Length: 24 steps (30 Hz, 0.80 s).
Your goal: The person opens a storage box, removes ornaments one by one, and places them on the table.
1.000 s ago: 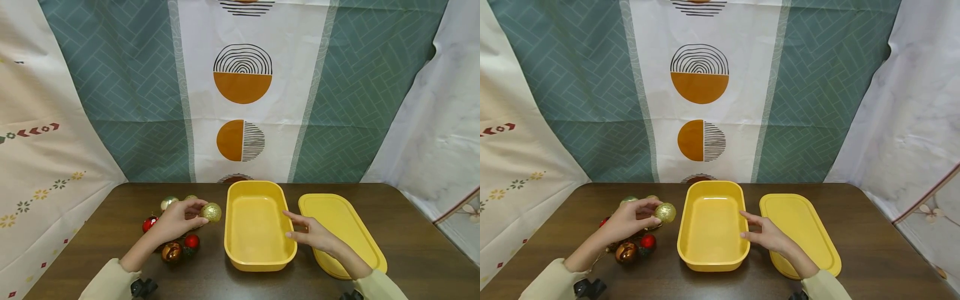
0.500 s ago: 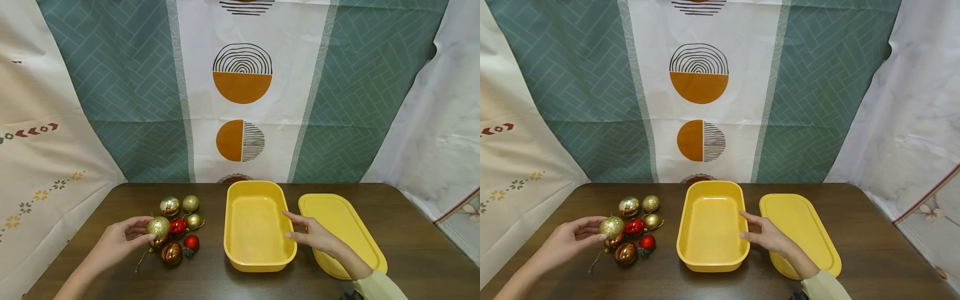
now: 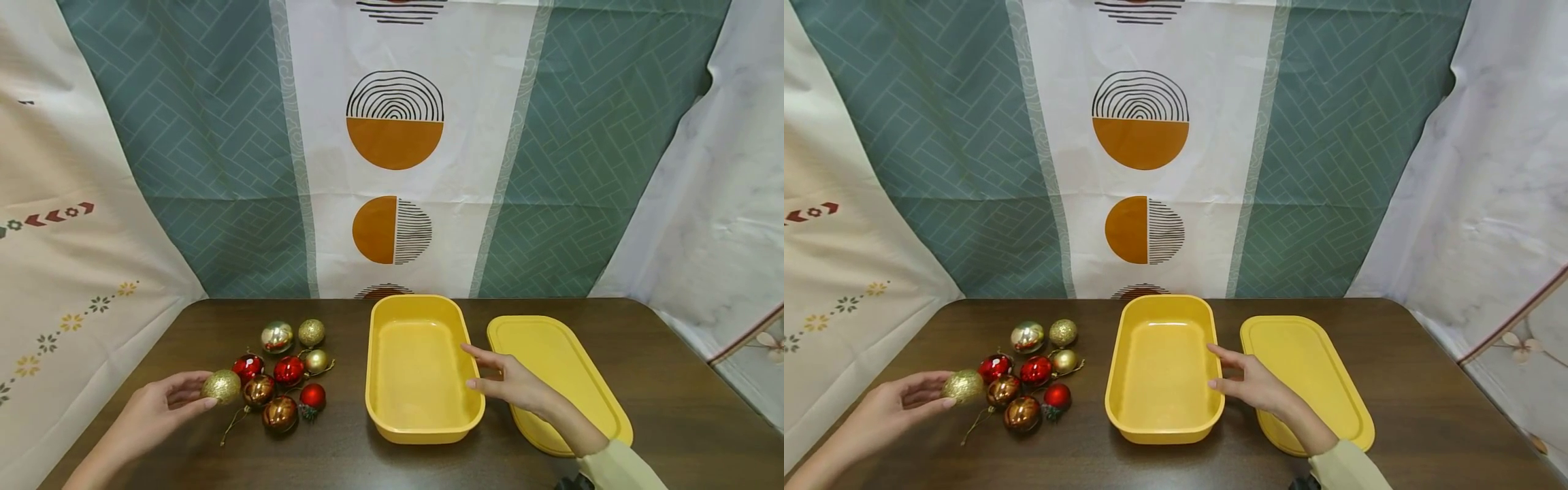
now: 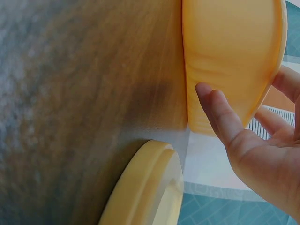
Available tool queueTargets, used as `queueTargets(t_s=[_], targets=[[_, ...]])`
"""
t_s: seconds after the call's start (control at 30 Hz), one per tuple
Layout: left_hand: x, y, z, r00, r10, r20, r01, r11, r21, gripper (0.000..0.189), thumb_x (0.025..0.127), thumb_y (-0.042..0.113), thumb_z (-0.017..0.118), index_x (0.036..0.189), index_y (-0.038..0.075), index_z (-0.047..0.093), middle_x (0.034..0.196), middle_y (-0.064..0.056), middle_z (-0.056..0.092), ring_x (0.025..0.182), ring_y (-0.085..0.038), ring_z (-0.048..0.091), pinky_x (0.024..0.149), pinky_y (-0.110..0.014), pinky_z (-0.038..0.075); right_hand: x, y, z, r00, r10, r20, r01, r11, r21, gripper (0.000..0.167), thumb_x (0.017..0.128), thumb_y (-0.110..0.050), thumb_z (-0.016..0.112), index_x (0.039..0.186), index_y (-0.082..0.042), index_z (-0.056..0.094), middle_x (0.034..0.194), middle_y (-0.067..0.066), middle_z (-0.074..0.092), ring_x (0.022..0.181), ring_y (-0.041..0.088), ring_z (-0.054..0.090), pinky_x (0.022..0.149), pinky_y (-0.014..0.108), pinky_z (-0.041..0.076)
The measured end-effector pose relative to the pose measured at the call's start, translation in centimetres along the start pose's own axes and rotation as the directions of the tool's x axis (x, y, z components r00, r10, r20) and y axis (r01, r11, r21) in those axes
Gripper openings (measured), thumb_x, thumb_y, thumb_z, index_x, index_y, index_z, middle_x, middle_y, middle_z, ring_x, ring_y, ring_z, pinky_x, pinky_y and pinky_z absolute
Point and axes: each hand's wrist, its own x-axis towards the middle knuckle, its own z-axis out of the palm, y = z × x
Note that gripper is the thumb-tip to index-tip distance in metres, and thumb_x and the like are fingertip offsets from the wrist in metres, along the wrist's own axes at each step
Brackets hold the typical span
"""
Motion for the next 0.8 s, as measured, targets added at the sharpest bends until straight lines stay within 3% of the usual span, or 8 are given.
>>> queueTargets(t_s=[0.3,0.57,0.8], targets=[[0.6,-1.7,0.3,0.992,-0.064,0.111,0.061,0.998,0.034,0.044,0.076,0.026,0.073,0.108,-0.002,0.062,0.098,-0.017,0.066,0.077,-0.017,0.066,0.063,-0.022,0.05,0.0,0.2,0.1,1.0,-0.011,0.008,0.011,1.0,0.015,0.065,0.089,-0.019,0.059,0.142,0.0,0.027,0.13,0.032,0.038,0.108,0.036,0.054,0.082,0.032,0.05],[1.3,-2.7,0.8,0.975,-0.066,0.211,0.072,0.997,-0.02,0.045,0.078,0.022,0.071,0.109,-0.009,0.059,0.098,-0.018,0.065,0.08,-0.017,0.065,0.065,-0.021,0.05,0.0,0.3,0.2,1.0,-0.014,0.0,0.014,1.0,-0.005,0.064,0.089,-0.02,0.059,0.141,0.0,0.027,0.131,0.033,0.037,0.108,0.036,0.054,0.082,0.032,0.05],[1.6,-2.7,0.8,0.971,-0.035,0.235,0.045,0.998,-0.035,0.044,0.078,0.02,0.071,0.107,-0.01,0.059,0.099,-0.018,0.065,0.079,-0.015,0.064,0.066,-0.021,0.05,0.0,0.3,0.3,1.0,-0.018,-0.002,0.018,1.0,-0.007,0.064,0.089,-0.019,0.059,0.141,0.001,0.027,0.13,0.033,0.038,0.108,0.035,0.054,0.082,0.031,0.05]])
